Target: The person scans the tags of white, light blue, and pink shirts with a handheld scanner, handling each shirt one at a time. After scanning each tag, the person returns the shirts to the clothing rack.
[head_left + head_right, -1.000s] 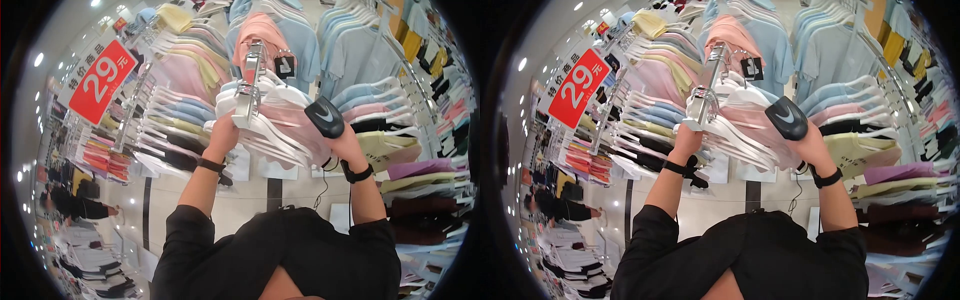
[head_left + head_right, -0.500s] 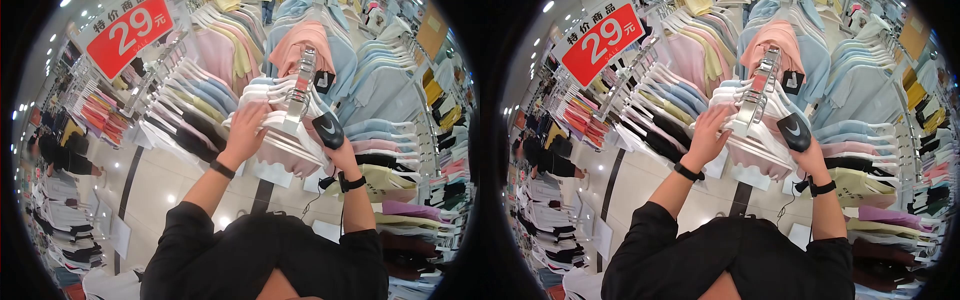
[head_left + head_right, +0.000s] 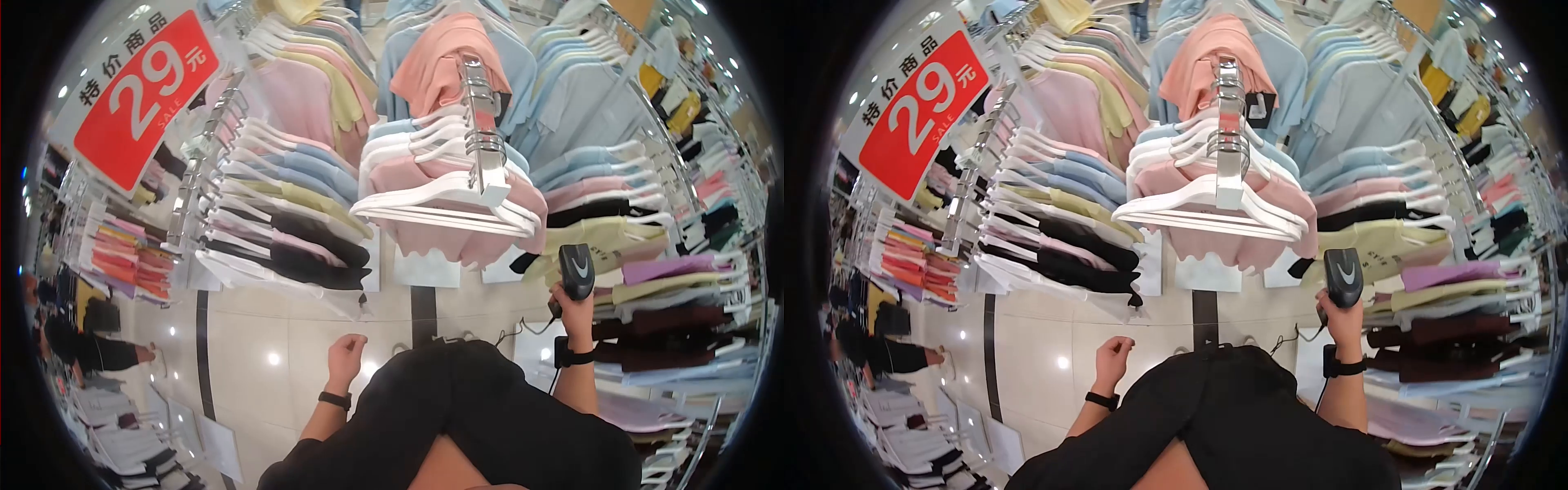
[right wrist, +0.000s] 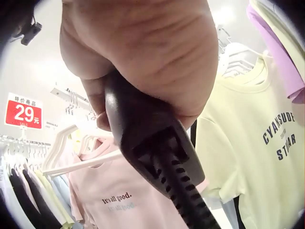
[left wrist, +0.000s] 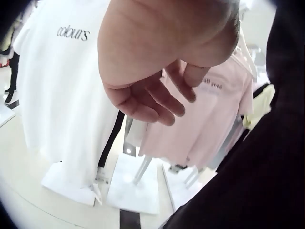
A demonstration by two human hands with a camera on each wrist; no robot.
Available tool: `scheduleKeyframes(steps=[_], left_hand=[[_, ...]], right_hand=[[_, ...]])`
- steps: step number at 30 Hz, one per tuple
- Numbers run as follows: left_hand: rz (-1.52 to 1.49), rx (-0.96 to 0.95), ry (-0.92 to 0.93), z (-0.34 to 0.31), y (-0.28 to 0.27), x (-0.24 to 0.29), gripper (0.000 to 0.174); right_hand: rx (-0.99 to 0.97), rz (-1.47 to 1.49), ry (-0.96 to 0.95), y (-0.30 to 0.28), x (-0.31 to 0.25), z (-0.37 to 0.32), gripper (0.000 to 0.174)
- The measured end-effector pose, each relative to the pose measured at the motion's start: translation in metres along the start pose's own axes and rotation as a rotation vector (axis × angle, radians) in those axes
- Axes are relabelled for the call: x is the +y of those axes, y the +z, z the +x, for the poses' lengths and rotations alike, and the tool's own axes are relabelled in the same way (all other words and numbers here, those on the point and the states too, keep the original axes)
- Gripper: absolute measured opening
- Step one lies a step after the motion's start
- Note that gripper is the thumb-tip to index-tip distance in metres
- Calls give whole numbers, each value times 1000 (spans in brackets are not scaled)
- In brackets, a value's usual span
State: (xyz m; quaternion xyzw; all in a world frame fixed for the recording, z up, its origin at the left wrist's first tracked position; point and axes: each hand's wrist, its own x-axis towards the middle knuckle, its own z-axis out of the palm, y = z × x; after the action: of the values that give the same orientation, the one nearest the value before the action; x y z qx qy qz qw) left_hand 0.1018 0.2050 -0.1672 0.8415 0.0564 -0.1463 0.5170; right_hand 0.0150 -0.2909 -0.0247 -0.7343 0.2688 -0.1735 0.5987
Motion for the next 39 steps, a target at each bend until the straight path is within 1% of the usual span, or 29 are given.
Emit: scheduleKeyframes(steps=[1, 3, 4, 5, 6, 8, 9, 10, 12, 14, 16, 18, 19, 20, 21, 22, 24, 25, 27, 28, 29, 30, 32, 33, 34, 35, 36, 38, 39], left_hand=[[-7, -62, 23, 3, 3, -10, 24], [202, -259, 122, 13, 7, -22, 27], [306, -357, 176, 19, 8, -25, 28], [438, -513, 150, 29, 11, -35, 32], [514, -573, 162, 32, 13, -42, 33], [659, -677, 191, 36, 19, -47, 36], [696, -746, 161, 38, 21, -44, 39], [648, -715, 165, 39, 25, -47, 39], [548, -646, 166, 37, 37, -56, 39], [475, -614, 144, 33, 47, -65, 39], [450, -602, 106, 31, 50, -68, 43], [434, -596, 97, 27, 49, -69, 39], [426, -596, 105, 27, 49, -73, 38], [417, -596, 111, 28, 51, -77, 37], [445, -591, 123, 30, 52, -74, 36], [440, -554, 105, 31, 52, -57, 35], [430, -483, 69, 34, 51, -22, 33], [400, -412, 66, 38, 50, -8, 31], [341, -276, 65, 47, 53, 13, 29], [322, -229, 64, 51, 57, 12, 28], [301, -181, 63, 58, 63, 8, 28], [281, -135, 61, 61, 66, 12, 27], [313, -161, 25, 54, 73, 17, 29], [338, -187, 18, 49, 77, 17, 30], [360, -210, 18, 48, 80, 26, 31], [308, -297, -23, 41, 78, 35, 33], [282, -314, -29, 41, 80, 36, 33], [248, -365, -52, 35, 76, 31, 33], [207, -346, -73, 32, 73, 39, 32]], right_hand=[[25, 23, -1, 3, 0, -12, 42], [59, 5, 39, 7, -5, -27, 42], [76, -5, 59, 13, -20, -34, 42], [108, -93, 49, 16, -41, -39, 12], [78, -188, 66, 11, -50, -40, 16], [31, -251, 104, 10, -100, -45, 17], [2, -337, 105, 4, -115, -42, 18], [19, -369, 4, 1, -127, -37, 20], [-25, -363, -115, 1, -162, -24, 23], [-94, -291, -90, -2, -183, 3, 23], [-132, -487, -173, 1, -211, 35, 25], [-52, -644, -198, 12, -241, 67, 29], [-83, -576, -279, 14, -244, 88, 30], [-136, -545, -317, 20, -256, 103, 27], [-139, -510, -299, 27, -265, 115, 26], [-144, -476, -280, 34, -272, 127, 24], [-226, -357, -242, 42, -273, 155, 22], [-266, -298, -223, 46, -272, 169, 22], [-376, -306, -282, 51, -266, 196, 21], [-430, -312, -312, 53, -263, 210, 21], [-483, -354, -377, 57, -260, 225, 36], [-520, -343, -398, 62, -259, 237, 45], [-599, -316, -419, 73, -255, 255, 62], [-603, -335, -554, 77, -251, 267, 51], [-586, -312, -621, 84, -245, 278, 50], [-564, -291, -692, 91, -241, 290, 50], [-539, -270, -761, 95, -240, 298, 49], [-612, -338, -500, 92, -247, 311, 50], [-628, -356, -438, 89, -245, 316, 53]])
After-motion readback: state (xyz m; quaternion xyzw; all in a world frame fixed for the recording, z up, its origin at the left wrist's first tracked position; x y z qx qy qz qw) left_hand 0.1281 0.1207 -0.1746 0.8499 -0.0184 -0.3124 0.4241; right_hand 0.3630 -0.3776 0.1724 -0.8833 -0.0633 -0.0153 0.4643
